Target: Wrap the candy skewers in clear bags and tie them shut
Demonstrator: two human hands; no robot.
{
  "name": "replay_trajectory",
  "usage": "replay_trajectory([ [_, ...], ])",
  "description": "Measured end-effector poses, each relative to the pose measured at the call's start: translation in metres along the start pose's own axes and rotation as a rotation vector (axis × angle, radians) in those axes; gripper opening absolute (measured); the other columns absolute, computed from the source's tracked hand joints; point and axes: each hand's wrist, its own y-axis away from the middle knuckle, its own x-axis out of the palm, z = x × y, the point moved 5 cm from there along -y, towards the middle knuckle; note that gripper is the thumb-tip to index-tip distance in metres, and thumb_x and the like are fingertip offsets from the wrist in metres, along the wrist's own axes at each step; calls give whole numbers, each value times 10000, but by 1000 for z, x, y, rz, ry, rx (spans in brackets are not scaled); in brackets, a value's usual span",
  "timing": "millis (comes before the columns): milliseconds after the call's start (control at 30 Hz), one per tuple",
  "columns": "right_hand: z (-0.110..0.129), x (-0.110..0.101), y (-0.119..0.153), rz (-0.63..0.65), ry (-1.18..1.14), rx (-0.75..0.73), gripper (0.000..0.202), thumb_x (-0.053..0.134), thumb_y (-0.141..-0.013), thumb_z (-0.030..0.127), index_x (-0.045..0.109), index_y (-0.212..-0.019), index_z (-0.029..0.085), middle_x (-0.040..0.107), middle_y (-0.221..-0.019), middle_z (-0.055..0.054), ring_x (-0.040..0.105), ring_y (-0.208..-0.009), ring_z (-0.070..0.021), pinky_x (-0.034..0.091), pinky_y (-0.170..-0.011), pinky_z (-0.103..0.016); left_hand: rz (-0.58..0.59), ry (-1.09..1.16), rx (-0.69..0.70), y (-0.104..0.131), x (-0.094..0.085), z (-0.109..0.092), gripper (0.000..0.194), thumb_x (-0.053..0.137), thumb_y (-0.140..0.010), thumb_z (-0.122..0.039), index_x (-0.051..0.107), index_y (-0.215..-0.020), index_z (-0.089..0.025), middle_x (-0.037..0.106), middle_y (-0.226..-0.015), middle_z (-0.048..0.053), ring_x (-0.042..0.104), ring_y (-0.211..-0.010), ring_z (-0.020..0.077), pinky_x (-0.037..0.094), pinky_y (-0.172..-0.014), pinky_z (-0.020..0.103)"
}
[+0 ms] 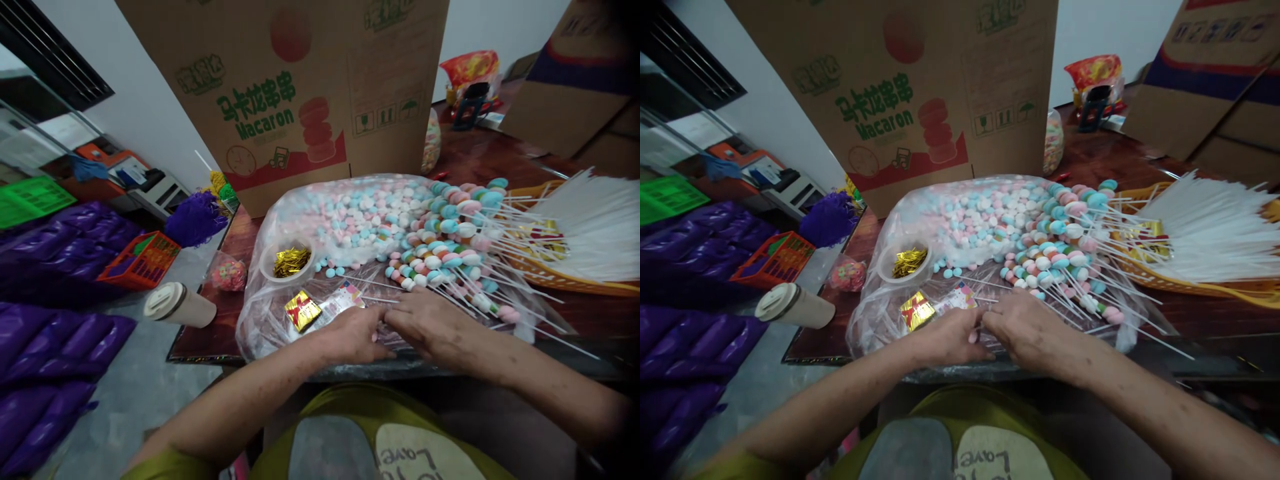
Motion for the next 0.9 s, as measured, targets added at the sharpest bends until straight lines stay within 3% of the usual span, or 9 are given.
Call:
replay_trajectory([
  [100,-1,7,-1,19,-47,-10,152,467,-794,149,581,-694,152,618,-702,-53,522,-659,-157,301,-602,-275,-1,96,63,2,-5,0,740,686,-660,-443,351,-1276,-205,619,-989,49,590,-827,181,443,-679,256],
  [167,-8,3,5,-21,-68,1,203,430,-832,160,555,-672,160,592,-670,-38,501,-638,-148,305,-604,-270,-63,-51,48,9,-15,4,835,710,-616,-486,324,-1298,-199,602,-1054,84,574,-924,230,440,-762,314],
  [233,-17,-3,12,-72,-99,20,255,379,-873,170,530,-667,165,559,-642,-27,479,-616,-138,305,-590,-259,-77,-260,-30,17,-20,11,749,713,-619,-441,399,-1246,-180,602,-1050,112,550,-983,286,420,-810,377],
  [300,-22,-9,18,-115,-133,4,271,350,-902,191,524,-696,167,540,-642,-20,467,-615,-132,306,-584,-252,-30,-329,-91,23,-19,19,482,644,-692,-313,497,-1129,-170,619,-974,98,563,-936,275,423,-784,363],
  [433,-21,-22,24,-203,-82,-105,263,349,-913,198,520,-715,173,514,-632,-10,438,-624,-134,292,-614,-269,147,137,-43,31,-11,29,223,549,-727,-179,550,-950,-176,583,-791,-2,537,-724,137,419,-651,229],
  [533,-15,-32,27,-238,-11,-171,267,358,-900,166,495,-670,177,477,-598,1,397,-604,-134,262,-606,-279,409,637,-53,39,-6,30,322,654,-689,-277,562,-977,-166,546,-685,-36,486,-580,85,404,-562,202],
  [600,-9,-36,28,-246,-2,-186,261,355,-892,140,490,-672,175,465,-600,2,383,-604,-134,251,-598,-278,530,818,-68,43,-4,28,445,699,-660,-396,577,-1015,-157,560,-637,-31,446,-473,64,367,-473,199],
  [700,-2,-35,27,-261,-27,-176,244,355,-890,125,491,-691,168,468,-621,-3,381,-615,-134,249,-601,-281,575,910,-94,43,1,24,555,687,-645,-513,576,-1057,-158,586,-604,-15,437,-386,57,315,-387,192],
  [900,0,-22,20,-194,-102,-158,220,373,-873,116,490,-694,167,504,-667,-16,406,-650,-141,263,-618,-281,507,784,-236,36,10,22,557,723,-605,-466,542,-1063,-207,537,-635,-49,472,-430,62,374,-420,187],
])
